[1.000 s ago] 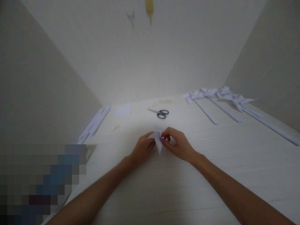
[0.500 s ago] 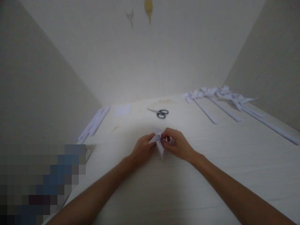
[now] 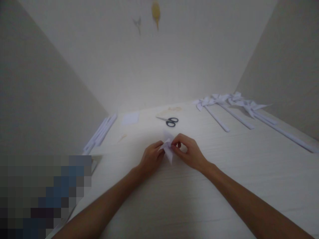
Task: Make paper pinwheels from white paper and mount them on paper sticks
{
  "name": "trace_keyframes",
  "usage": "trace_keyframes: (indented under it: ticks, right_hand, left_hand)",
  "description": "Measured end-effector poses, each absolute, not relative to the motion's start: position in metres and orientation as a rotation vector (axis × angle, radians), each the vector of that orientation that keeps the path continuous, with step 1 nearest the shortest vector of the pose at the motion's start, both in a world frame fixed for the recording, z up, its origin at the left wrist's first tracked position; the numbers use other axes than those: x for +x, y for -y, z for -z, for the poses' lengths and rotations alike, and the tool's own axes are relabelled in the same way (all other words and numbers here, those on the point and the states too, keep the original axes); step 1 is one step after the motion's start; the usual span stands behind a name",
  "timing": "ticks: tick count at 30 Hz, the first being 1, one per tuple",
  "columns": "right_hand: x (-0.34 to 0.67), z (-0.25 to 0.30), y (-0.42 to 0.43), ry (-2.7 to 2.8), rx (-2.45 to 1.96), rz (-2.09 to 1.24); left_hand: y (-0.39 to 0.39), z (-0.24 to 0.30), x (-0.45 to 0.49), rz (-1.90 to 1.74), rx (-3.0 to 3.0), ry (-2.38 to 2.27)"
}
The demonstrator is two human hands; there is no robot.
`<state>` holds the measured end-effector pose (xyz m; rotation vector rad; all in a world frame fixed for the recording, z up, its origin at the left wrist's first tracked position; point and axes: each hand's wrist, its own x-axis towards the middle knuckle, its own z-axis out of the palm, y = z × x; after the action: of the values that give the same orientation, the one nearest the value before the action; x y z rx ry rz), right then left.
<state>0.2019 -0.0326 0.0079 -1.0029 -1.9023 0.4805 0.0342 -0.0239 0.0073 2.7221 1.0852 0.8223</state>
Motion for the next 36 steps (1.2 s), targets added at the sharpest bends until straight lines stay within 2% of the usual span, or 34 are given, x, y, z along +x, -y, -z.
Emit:
trace_keyframes:
  ticks: [17,24,28,36]
  right_hand:
    - [0.203,-0.005,0.031,1.923,-0.900,-0.479]
    - [0.204,-0.003,0.029,1.771,-1.017,-0.495]
    - [0.207,0.002,0.025,1.570,-1.077,-0.524]
    - [0.207,0.003,0.023,1.458,-1.121,-0.657]
  left_hand:
    - [0.026,-0.008,0.036,-0.777,2.665,-1.028]
    - [0.016,-0.006,0.035,-1.066,2.049,-1.068]
    - [0.010,-0.008,0.032,-1.107,1.665,-1.033]
    - [0.011,-0.015,0.029,-1.230,1.402,-1.059]
